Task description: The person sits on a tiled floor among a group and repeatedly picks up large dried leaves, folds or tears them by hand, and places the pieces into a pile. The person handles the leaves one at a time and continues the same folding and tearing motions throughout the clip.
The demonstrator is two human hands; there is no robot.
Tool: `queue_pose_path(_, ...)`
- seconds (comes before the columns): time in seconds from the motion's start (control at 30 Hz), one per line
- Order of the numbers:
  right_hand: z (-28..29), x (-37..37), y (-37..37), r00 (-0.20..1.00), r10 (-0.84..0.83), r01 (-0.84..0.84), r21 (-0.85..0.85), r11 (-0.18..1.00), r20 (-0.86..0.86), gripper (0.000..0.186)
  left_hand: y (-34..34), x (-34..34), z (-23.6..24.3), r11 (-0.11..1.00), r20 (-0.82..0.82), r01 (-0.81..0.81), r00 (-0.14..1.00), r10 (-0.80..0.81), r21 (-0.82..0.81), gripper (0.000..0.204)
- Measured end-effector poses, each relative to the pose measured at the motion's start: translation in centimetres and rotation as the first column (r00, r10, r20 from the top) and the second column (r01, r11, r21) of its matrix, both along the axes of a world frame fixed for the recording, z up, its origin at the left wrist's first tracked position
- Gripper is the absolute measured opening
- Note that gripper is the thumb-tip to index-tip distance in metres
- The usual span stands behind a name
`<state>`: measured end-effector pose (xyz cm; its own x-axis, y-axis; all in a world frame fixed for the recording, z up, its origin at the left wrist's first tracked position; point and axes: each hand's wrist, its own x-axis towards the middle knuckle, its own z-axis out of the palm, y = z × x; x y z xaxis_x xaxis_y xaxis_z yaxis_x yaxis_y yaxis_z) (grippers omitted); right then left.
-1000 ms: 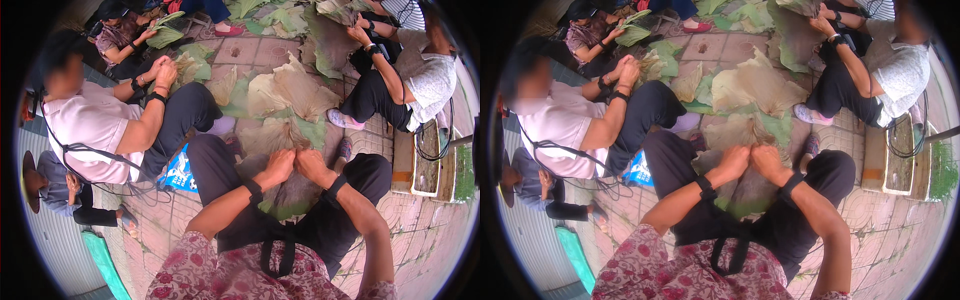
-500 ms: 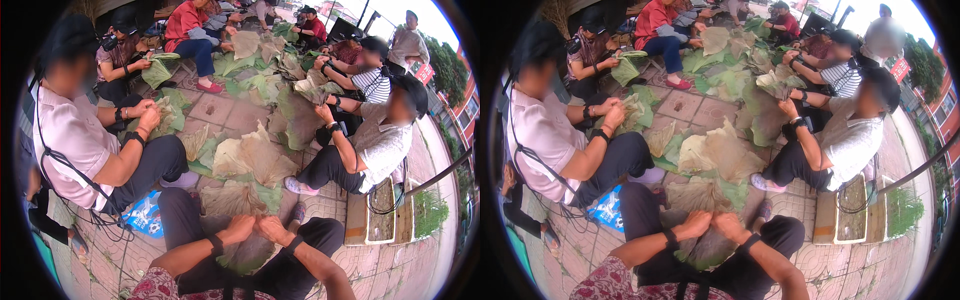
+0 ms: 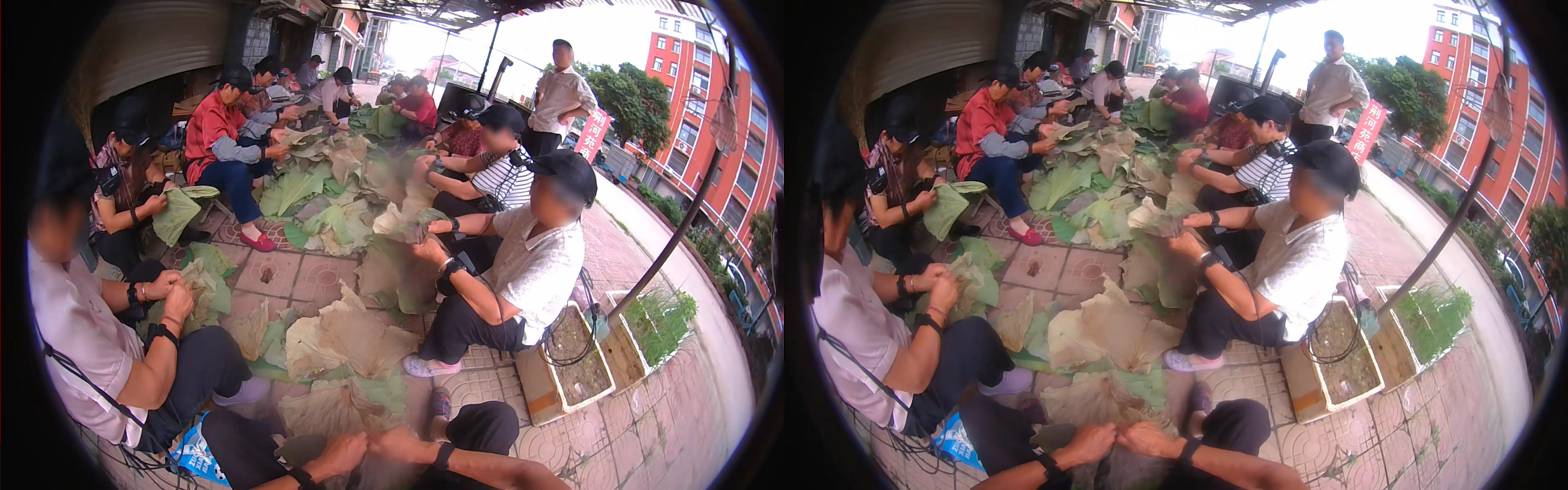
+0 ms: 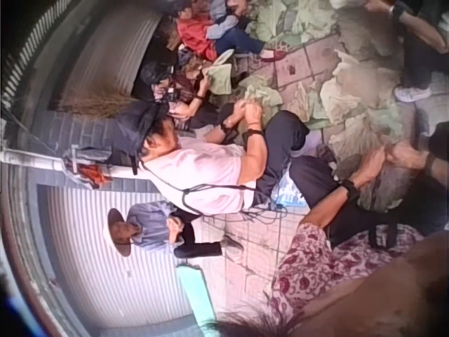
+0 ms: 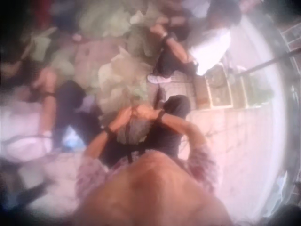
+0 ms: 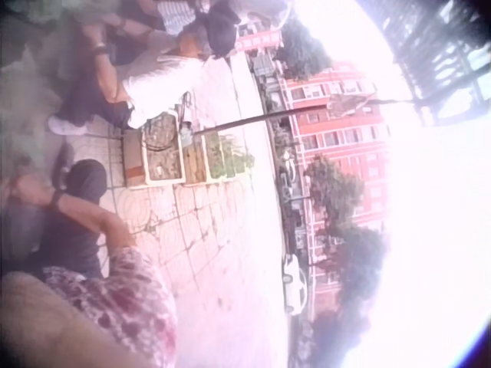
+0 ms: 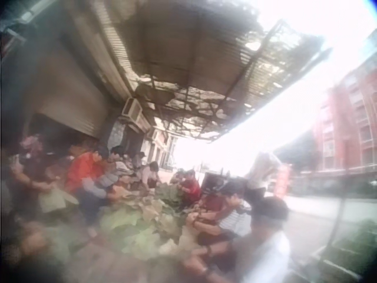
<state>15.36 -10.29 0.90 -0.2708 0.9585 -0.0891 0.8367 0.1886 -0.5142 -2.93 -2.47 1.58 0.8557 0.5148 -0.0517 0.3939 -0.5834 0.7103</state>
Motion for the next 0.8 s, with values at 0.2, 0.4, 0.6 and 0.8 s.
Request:
queue_pose_path(0.2, 0.6, -0.2, 0.2, 0.999, -0.025, 0.024, -0.017, 1.000, -0.044, 0.030, 0.2, -0.3, 0.5, 0.997, -0.005, 0.053, 0.999, -0.052, 0.061, 0.019)
queue_pose_path(0.4, -0.8, -0.2, -0.8, 0.957, -0.121, 0.147, 0.079, 0.986, -0.263, 0.029, 0.0, 0.0, 1.0, 0.997, 0.075, 0.077, 0.994, -0.079, 0.033, 0.016)
queue_pose_path(0.6, 2.9, -0.6, 0.0, 0.905, -0.148, 0.164, 0.007, 0.986, -0.398, 0.028, 0.6, -1.0, 3.3, 0.998, 0.145, 0.050, 0.989, -0.043, -0.043, 0.015)
queue_pose_path(0.8, 0.9, 0.4, 1.0, 0.697, -0.374, 0.255, -0.276, 0.927, -0.612, 0.027, 1.9, -0.6, 4.3, 0.998, 0.197, 0.058, 0.978, -0.062, 0.029, 0.016)
